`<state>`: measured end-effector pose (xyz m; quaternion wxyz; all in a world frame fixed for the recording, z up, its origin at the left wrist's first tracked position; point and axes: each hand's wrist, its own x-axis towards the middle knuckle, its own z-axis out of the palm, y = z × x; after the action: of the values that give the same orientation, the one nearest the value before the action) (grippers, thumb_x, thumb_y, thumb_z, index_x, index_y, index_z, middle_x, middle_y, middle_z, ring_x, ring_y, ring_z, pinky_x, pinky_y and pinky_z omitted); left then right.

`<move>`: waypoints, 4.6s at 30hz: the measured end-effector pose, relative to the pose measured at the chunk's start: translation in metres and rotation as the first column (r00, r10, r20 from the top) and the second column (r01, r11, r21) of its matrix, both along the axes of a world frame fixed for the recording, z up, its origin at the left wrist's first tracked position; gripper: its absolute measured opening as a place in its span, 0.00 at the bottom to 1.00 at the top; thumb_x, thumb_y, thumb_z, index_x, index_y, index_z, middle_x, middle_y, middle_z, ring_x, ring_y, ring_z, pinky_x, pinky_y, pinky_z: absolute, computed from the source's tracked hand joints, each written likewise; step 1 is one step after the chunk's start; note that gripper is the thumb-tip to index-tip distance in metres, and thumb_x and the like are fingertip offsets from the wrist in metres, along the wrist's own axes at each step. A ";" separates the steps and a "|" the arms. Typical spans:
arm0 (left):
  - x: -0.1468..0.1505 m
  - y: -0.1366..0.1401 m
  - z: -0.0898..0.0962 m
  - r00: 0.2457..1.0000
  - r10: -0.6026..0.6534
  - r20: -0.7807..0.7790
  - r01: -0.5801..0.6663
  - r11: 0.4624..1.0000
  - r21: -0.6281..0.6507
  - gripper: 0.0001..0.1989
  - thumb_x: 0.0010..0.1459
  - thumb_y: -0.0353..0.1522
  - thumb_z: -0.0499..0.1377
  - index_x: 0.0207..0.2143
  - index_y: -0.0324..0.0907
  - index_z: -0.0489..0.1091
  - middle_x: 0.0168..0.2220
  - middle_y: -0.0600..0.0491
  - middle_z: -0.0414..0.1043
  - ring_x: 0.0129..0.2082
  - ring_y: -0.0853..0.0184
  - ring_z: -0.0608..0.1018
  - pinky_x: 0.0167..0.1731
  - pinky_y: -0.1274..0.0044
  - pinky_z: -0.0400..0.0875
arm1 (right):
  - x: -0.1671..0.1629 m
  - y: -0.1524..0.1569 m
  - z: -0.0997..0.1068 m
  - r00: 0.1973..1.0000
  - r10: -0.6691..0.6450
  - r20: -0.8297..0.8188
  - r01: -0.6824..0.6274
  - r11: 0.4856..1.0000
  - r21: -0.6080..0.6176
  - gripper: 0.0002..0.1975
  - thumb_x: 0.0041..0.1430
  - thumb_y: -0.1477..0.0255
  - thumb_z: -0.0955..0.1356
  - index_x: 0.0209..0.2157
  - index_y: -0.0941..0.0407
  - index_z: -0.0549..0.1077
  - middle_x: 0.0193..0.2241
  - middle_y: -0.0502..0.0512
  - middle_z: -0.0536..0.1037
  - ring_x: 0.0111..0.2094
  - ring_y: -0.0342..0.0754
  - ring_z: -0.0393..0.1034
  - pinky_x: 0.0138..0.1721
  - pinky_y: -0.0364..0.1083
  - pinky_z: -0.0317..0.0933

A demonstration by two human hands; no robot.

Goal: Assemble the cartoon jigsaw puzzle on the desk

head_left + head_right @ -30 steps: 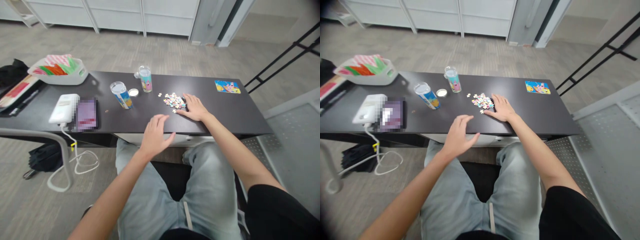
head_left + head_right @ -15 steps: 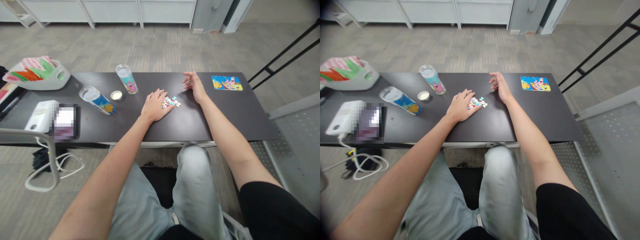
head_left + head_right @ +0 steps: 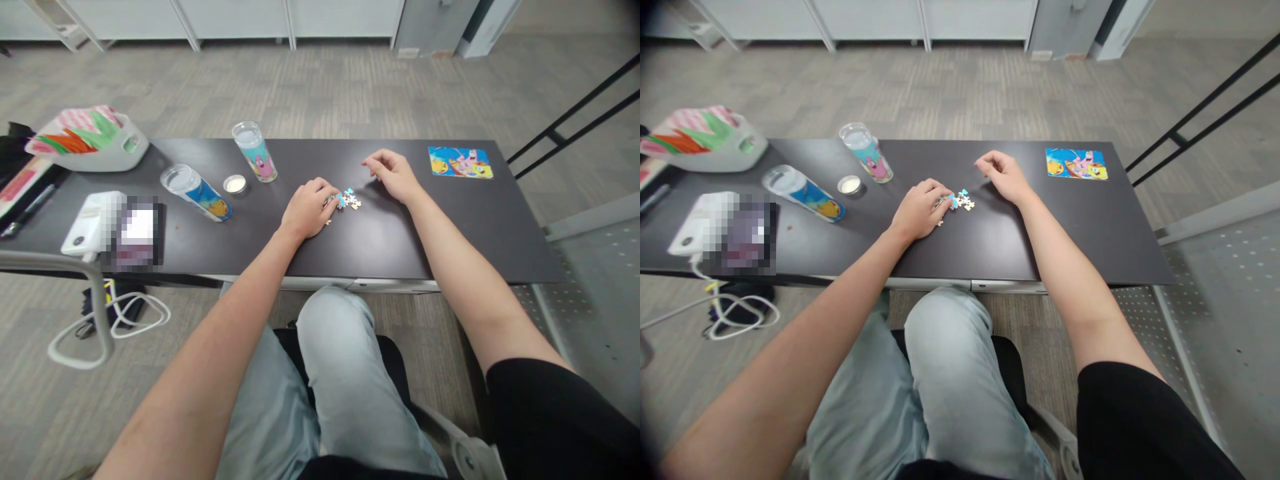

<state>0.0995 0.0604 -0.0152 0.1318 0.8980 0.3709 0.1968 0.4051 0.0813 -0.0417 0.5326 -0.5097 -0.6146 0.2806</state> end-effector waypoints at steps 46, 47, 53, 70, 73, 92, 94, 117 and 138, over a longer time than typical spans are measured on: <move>0.064 0.056 0.000 0.962 -0.022 0.271 0.042 0.997 -0.067 0.21 0.81 0.49 0.57 0.52 0.45 0.82 0.51 0.42 0.87 0.53 0.50 0.87 0.59 0.57 0.81 | -0.010 0.004 0.000 0.976 0.130 -0.174 -0.152 0.981 -0.123 0.42 0.50 0.26 0.88 0.36 0.46 0.76 0.29 0.47 0.81 0.27 0.49 0.69 0.29 0.50 0.67; 0.065 0.059 0.000 0.952 -0.038 0.303 0.061 0.996 -0.066 0.19 0.80 0.49 0.59 0.50 0.46 0.82 0.50 0.43 0.87 0.51 0.51 0.87 0.57 0.58 0.80 | -0.010 0.003 0.001 0.972 0.134 -0.194 -0.161 0.979 -0.126 0.41 0.50 0.27 0.89 0.36 0.46 0.77 0.29 0.47 0.81 0.27 0.48 0.69 0.29 0.50 0.66; 0.060 0.060 -0.001 0.882 -0.067 0.466 0.155 0.976 -0.153 0.14 0.76 0.49 0.67 0.43 0.50 0.81 0.42 0.51 0.88 0.42 0.57 0.85 0.51 0.61 0.78 | -0.008 -0.002 0.007 0.953 0.148 -0.265 -0.196 0.967 -0.165 0.41 0.51 0.27 0.89 0.37 0.46 0.80 0.29 0.47 0.82 0.25 0.45 0.66 0.28 0.47 0.65; 0.044 0.069 0.001 0.877 0.120 0.466 -0.059 0.988 -0.143 0.12 0.73 0.45 0.73 0.39 0.49 0.88 0.42 0.51 0.89 0.45 0.57 0.85 0.56 0.60 0.78 | 0.015 0.003 0.006 0.992 0.122 -0.001 -0.122 0.992 -0.029 0.37 0.67 0.26 0.81 0.35 0.48 0.85 0.31 0.52 0.80 0.31 0.50 0.64 0.35 0.51 0.61; 0.046 0.067 0.002 0.907 0.187 0.377 -0.157 0.982 -0.110 0.06 0.71 0.39 0.77 0.38 0.50 0.90 0.45 0.50 0.89 0.51 0.54 0.86 0.64 0.53 0.74 | 0.022 0.005 0.003 0.990 0.096 0.107 -0.097 0.995 0.004 0.25 0.73 0.42 0.83 0.36 0.48 0.85 0.35 0.53 0.81 0.32 0.50 0.66 0.39 0.53 0.66; 0.046 0.058 0.016 0.927 0.356 0.119 -0.337 0.929 -0.152 0.07 0.71 0.38 0.74 0.50 0.50 0.90 0.58 0.46 0.86 0.65 0.46 0.84 0.76 0.46 0.67 | 0.014 0.000 0.009 0.918 0.052 0.392 -0.036 0.998 -0.050 0.06 0.70 0.73 0.79 0.47 0.49 0.88 0.47 0.56 0.84 0.37 0.53 0.70 0.52 0.58 0.74; 0.037 0.063 0.013 0.931 0.354 0.093 -0.338 0.928 -0.155 0.10 0.69 0.38 0.75 0.52 0.51 0.90 0.58 0.47 0.86 0.64 0.47 0.84 0.74 0.47 0.70 | 0.014 -0.002 0.010 0.906 0.080 0.415 -0.066 0.997 -0.048 0.10 0.72 0.70 0.80 0.52 0.49 0.91 0.50 0.57 0.85 0.39 0.54 0.72 0.55 0.60 0.75; 0.025 0.081 0.004 0.844 0.223 0.487 -0.077 0.950 -0.302 0.11 0.65 0.41 0.75 0.46 0.48 0.87 0.44 0.50 0.93 0.41 0.59 0.87 0.51 0.62 0.84 | 0.015 0.001 0.004 0.898 0.131 0.419 -0.127 0.991 -0.037 0.11 0.77 0.73 0.78 0.51 0.47 0.97 0.50 0.59 0.84 0.44 0.57 0.77 0.56 0.60 0.78; 0.023 0.068 0.014 0.978 0.147 0.146 -0.118 0.974 -0.193 0.11 0.61 0.45 0.83 0.40 0.54 0.91 0.48 0.49 0.88 0.54 0.48 0.84 0.72 0.44 0.62 | 0.011 -0.001 0.006 0.886 0.099 0.454 -0.090 0.995 -0.041 0.08 0.76 0.70 0.80 0.53 0.48 0.94 0.51 0.59 0.83 0.44 0.59 0.79 0.59 0.64 0.77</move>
<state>0.1223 0.1282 -0.0009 0.2297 0.8365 0.4349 0.2416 0.4158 0.0801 -0.0362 0.3546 -0.5357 -0.7437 0.1849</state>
